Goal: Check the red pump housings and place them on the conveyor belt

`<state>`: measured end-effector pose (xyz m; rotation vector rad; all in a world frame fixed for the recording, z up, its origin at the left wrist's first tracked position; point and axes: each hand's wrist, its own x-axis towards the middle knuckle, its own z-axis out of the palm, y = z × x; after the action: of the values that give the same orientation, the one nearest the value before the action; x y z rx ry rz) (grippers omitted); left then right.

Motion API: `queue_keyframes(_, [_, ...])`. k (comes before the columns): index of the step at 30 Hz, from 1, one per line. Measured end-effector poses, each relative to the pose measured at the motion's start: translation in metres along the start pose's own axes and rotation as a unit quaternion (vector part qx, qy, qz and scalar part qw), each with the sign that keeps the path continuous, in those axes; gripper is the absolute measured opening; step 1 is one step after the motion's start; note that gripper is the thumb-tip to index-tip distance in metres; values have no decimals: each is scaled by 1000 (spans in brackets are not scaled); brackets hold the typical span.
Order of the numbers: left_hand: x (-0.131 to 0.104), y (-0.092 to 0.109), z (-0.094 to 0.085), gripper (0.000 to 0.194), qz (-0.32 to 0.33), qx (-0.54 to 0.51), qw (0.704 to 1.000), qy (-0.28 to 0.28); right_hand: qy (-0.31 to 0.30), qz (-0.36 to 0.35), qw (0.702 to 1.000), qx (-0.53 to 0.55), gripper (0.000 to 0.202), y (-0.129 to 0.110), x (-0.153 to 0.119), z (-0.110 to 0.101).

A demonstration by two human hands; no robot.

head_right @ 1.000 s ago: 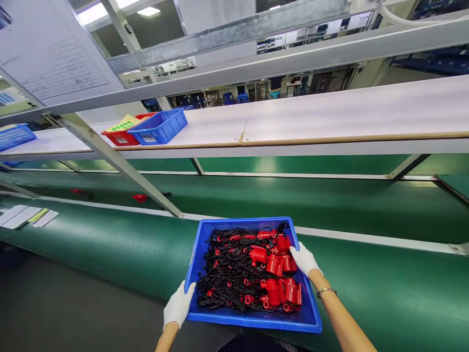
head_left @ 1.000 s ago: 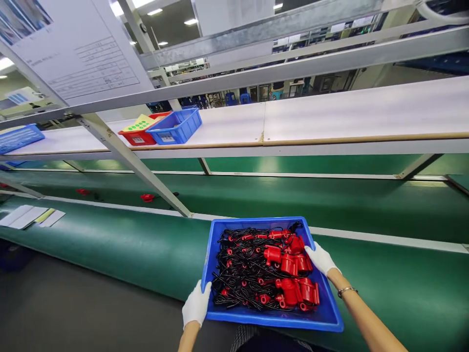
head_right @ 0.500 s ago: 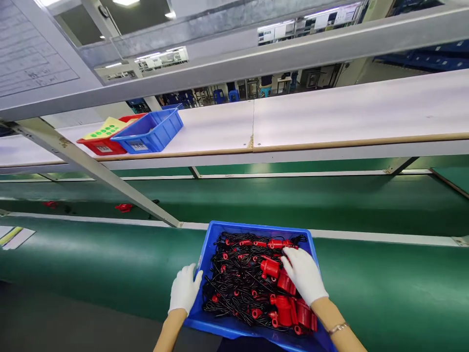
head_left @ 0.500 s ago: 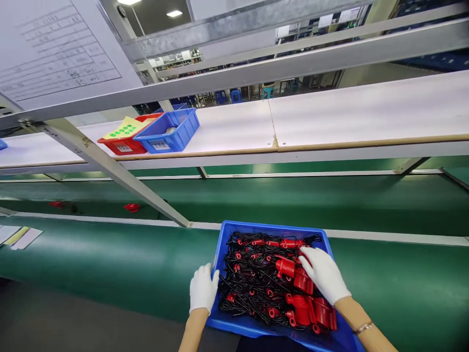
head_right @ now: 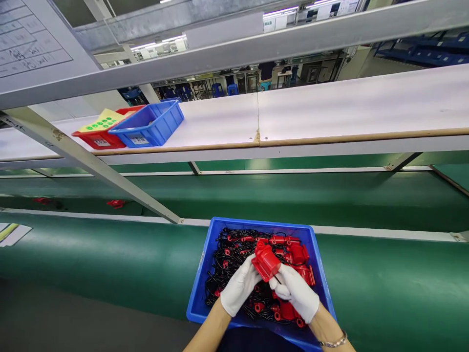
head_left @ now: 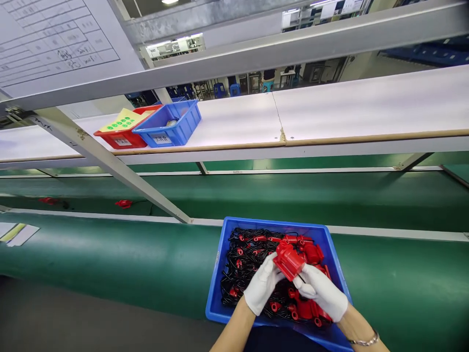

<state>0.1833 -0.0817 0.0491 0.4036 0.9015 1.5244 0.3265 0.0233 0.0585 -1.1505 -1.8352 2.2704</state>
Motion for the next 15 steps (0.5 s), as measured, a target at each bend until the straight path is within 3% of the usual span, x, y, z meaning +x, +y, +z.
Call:
queue_keyframes(3, [-7,10,30,50,14,-111,994,-5,-49,-2,995,82,55,-10,-17,21])
queue_keyframes(8, [-27,26,53,58,28,-72,997,13,-105,-42,985,128,56,-29,-47,37])
queue_keyframes(11, [-37,31,55,58,40,-70,996,24,-73,-88,993,-23,51,-41,-65,26])
queue_keyframes(15, [-45,39,54,59,34,-96,993,62,52,-139,967,-205,46,-49,-87,8])
